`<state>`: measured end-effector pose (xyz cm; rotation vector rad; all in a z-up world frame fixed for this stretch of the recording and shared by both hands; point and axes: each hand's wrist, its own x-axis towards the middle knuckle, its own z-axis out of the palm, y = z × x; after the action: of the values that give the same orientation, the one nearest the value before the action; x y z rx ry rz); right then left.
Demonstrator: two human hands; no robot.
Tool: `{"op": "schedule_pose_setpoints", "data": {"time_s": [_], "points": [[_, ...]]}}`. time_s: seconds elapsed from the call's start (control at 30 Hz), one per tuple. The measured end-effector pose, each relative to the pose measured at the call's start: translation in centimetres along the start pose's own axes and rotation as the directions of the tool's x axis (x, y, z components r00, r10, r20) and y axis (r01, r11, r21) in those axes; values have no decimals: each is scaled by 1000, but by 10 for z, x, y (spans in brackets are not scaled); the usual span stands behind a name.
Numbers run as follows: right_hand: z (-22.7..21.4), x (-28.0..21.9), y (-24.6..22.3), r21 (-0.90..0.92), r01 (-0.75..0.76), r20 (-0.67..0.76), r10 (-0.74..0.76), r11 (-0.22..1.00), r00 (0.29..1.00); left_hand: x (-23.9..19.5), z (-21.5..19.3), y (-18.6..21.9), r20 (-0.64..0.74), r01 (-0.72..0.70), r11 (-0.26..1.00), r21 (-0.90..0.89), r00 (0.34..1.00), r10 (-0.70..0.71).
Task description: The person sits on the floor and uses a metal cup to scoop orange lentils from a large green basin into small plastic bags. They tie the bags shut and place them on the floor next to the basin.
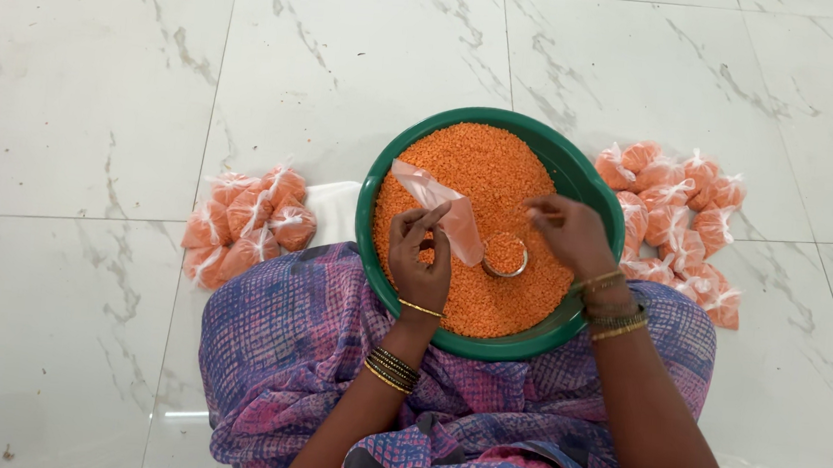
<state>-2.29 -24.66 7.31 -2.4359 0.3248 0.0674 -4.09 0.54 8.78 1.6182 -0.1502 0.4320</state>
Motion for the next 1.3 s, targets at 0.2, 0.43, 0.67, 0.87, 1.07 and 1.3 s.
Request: {"op": "schedule_pose_setpoints", "data": {"time_s": [0.2, 0.43, 0.67, 0.87, 1.07, 1.3], "points": [[48, 45, 78, -404, 108, 11, -113, 908, 993, -2, -1, -1, 1, -6, 1000, 4, 1000, 6], [12, 26, 45, -196, 53, 73, -40, 979, 997, -1, 0, -4, -12, -16, 1000, 3, 1000, 16], [-18, -31, -33, 46, -37, -39, 39, 998, 998, -1, 0, -4, -7, 5, 1000, -13, 1000, -6], [44, -58, -13, -187, 345, 18, -348, 920, 937, 1, 0, -2, -21, 6, 1000, -25, 1000, -6], [72, -73, -25, -477, 367, 279, -258, 799, 925, -1, -2, -2, -17, -2, 1000, -14, 1000, 1], [70, -73, -35, -523, 338, 294, -206, 783, 933, -1, -2, -4, -24, -2, 1000, -16, 1000, 1]]}}
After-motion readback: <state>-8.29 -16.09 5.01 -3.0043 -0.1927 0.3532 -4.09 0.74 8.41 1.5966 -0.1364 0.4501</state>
